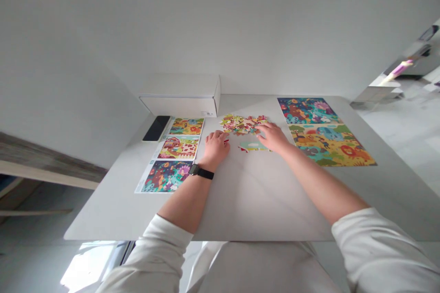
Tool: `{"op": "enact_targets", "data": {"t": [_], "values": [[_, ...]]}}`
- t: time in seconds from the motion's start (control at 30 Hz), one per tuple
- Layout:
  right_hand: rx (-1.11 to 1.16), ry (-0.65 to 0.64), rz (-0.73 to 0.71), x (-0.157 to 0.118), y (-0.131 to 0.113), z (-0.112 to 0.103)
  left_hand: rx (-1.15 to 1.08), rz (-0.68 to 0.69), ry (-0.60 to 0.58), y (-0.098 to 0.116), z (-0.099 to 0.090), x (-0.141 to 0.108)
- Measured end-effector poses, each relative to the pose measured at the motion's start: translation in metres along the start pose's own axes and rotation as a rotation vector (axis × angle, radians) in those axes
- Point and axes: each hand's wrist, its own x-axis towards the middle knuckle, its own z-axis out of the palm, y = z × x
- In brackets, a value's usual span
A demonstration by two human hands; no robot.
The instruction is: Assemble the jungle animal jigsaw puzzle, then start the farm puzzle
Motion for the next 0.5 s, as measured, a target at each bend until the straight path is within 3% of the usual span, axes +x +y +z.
{"op": "enact_targets", "data": {"t": [0.27, 0.5], "values": [[-0.046, -0.100, -0.092, 0.048, -0.036, 0.027, -0.024, -0.009, 0.005, -0.002, 0.002, 0.001], [0.001, -0.047, -0.038, 0.038, -0.018, 0.024, -0.098, 0.024, 0.061, -0.006, 0.009, 0.006]]}}
